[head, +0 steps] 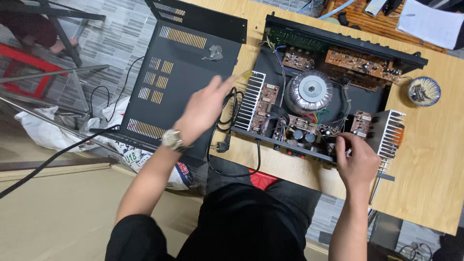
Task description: Cleaning the internal components of an amplifier using a small brush
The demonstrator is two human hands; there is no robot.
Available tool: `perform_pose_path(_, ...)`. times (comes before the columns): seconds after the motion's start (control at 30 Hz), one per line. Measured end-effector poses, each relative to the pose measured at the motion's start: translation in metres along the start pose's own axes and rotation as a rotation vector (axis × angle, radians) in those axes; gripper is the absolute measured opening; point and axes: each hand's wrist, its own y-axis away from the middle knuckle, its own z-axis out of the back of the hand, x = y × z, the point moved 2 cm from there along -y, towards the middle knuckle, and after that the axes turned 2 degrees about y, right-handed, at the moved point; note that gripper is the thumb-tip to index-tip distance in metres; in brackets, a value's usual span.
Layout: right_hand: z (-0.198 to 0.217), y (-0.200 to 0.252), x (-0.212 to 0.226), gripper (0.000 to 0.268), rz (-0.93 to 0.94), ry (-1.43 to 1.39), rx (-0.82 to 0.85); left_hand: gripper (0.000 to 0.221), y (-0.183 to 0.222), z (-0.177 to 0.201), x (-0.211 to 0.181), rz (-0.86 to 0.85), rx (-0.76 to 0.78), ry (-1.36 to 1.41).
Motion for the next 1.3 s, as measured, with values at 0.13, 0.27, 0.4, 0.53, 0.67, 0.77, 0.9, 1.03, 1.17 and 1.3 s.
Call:
perform_pose_path(0.13,0.003,0.0,0.0,0.006,-0.011,-0.016,0.004,0.064,-0.003,-0.017,-0.006,-0.094,0.094,0.027)
perform_pose_path(0.27,0.011,-0.007,0.018,0.009,0.015,-0.01,0.01,0.052,0.027,-0.002,0.004,-0.06,0.376,0.138)
perform_pose_path(0.4,0.013,-0.008,0.021,0.013,0.03,0.027,0.025,0.046,0.028,0.021,-0.002,-0.084,0.414,0.467)
perform_pose_path(0.53,0.011,-0.004,0.019,0.012,0.021,0.022,0.031,0.026,0.006,-0.007,0.013,0.086,0.294,0.446)
perform_pose_path(0.67,0.014,-0.005,0.018,0.013,-0.006,0.013,0.04,0.041,0.0,-0.043,0.034,0.25,0.478,0.401)
perform_pose_path(0.77,0.013,-0.005,0.019,0.013,0.002,0.013,0.031,0.045,0.015,-0.04,0.042,0.257,0.559,0.413)
perform_pose_path(0.9,0.01,-0.005,0.017,0.012,0.032,0.061,0.013,0.045,0.019,-0.036,0.066,0.218,0.53,0.296)
perform_pose_path(1.03,0.012,-0.006,0.02,0.014,0.016,0.037,0.028,0.05,0.003,-0.024,0.055,0.184,0.392,0.361)
perform_pose_path(1.17,0.012,-0.005,0.02,0.012,-0.005,0.03,0.034,0.05,-0.006,-0.024,0.04,0.221,0.357,0.439)
perform_pose_path(1.3,0.012,-0.004,0.02,0.011,0.012,0.041,0.031,0.048,-0.007,-0.046,0.056,0.249,0.425,0.137)
